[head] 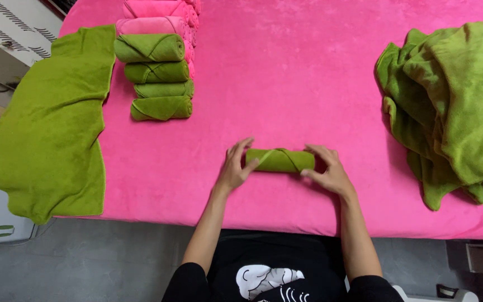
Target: Folding and rolling towels into decorative shapes on a massage table
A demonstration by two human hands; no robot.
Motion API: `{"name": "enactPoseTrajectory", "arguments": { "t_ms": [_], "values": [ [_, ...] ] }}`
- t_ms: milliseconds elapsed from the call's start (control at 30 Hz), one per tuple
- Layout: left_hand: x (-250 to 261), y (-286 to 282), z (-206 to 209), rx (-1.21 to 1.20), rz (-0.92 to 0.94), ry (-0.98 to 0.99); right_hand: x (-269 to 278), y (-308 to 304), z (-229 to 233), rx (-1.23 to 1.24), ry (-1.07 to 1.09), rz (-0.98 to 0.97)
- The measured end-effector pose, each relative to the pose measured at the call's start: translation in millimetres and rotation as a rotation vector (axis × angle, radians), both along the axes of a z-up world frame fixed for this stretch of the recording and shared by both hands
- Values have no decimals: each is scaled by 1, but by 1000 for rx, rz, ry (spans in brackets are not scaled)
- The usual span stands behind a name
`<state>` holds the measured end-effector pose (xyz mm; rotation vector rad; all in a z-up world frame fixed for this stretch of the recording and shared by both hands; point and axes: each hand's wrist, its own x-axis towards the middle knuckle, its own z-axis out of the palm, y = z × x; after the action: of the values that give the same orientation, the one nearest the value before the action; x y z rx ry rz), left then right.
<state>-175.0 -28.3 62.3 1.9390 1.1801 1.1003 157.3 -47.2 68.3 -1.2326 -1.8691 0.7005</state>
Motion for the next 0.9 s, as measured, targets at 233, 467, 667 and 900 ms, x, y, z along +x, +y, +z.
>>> {"name": "enactPoseTrajectory", "arguments": {
  "t_ms": [233, 467, 667, 900],
  "values": [
    [-4, -3, -9, -35, -32, 67, -4, -4, 6, -31, -81, 87],
    [36, -2, -2, 531, 354, 306, -9, 3, -9, 106, 146, -180],
    [88, -15, 27, 499, 50, 685, -4, 6, -21, 58, 431, -254],
    [102, 55, 19, 538, 68, 827, 2, 13, -35, 42, 653, -291]
  ]
}}
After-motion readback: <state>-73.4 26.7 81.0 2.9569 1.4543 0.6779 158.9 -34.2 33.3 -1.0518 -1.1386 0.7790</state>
